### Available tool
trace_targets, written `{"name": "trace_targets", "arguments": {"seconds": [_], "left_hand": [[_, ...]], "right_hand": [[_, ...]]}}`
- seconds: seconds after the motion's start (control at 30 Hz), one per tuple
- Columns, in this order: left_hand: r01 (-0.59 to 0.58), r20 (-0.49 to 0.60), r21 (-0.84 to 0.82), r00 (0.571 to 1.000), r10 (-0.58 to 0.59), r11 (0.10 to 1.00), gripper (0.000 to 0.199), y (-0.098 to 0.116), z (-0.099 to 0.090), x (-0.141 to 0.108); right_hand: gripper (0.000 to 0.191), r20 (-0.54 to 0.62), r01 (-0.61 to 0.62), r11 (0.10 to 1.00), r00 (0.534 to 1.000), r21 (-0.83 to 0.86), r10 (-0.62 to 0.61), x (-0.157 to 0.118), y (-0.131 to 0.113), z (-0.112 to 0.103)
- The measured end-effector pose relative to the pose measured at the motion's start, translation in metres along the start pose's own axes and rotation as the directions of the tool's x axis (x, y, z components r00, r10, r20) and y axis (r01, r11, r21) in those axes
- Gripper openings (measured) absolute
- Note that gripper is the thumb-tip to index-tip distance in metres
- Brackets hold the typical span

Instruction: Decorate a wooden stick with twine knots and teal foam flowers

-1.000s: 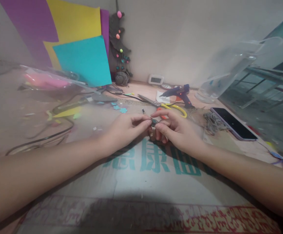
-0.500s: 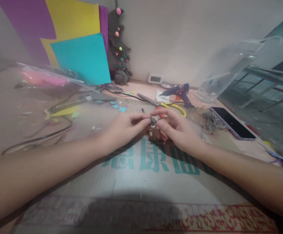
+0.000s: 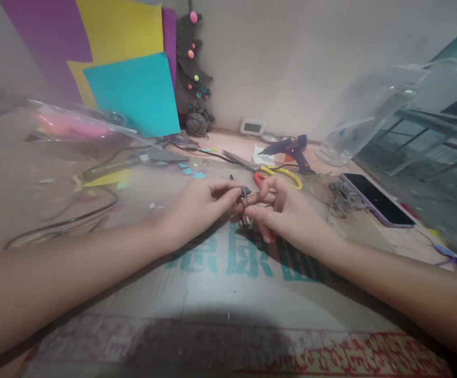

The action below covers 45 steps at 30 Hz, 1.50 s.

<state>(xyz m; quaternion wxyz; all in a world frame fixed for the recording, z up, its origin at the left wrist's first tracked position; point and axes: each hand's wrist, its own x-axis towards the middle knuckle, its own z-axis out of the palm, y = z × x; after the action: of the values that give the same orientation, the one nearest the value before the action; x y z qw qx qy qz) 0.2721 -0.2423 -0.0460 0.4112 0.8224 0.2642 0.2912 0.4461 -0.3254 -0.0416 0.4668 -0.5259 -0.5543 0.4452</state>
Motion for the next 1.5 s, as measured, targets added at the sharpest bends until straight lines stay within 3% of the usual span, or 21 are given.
{"name": "trace_targets", "arguments": {"seconds": [0.07,0.3,0.93,1.27,1.5], "left_hand": [[-0.013,-0.003,0.016,1.0,0.013,1.0,0.029,-0.001,0.0,0.0],[-0.005,0.007,-0.043,1.0,0.005,0.999,0.028,-0.003,0.0,0.0],[-0.015,0.026,-0.098,1.0,0.017,0.995,0.028,-0.004,0.001,0.0],[0.032,0.064,-0.222,0.998,-0.018,0.975,0.029,-0.008,0.003,0.0],[0.048,0.13,-0.363,0.991,-0.001,0.931,0.028,-0.013,0.005,0.002]], "right_hand": [[0.035,0.041,0.002,1.0,0.999,0.028,-0.003,-0.002,0.001,0.003],[0.015,-0.025,0.126,0.992,0.992,-0.013,-0.126,0.0,0.003,0.0],[0.022,-0.027,0.02,0.996,0.999,0.091,-0.018,0.0,0.004,-0.001],[0.022,-0.004,0.008,0.992,1.0,0.127,-0.007,0.003,0.008,-0.001],[0.025,-0.055,0.001,0.992,0.998,0.122,0.005,0.002,0.007,-0.001]]}}
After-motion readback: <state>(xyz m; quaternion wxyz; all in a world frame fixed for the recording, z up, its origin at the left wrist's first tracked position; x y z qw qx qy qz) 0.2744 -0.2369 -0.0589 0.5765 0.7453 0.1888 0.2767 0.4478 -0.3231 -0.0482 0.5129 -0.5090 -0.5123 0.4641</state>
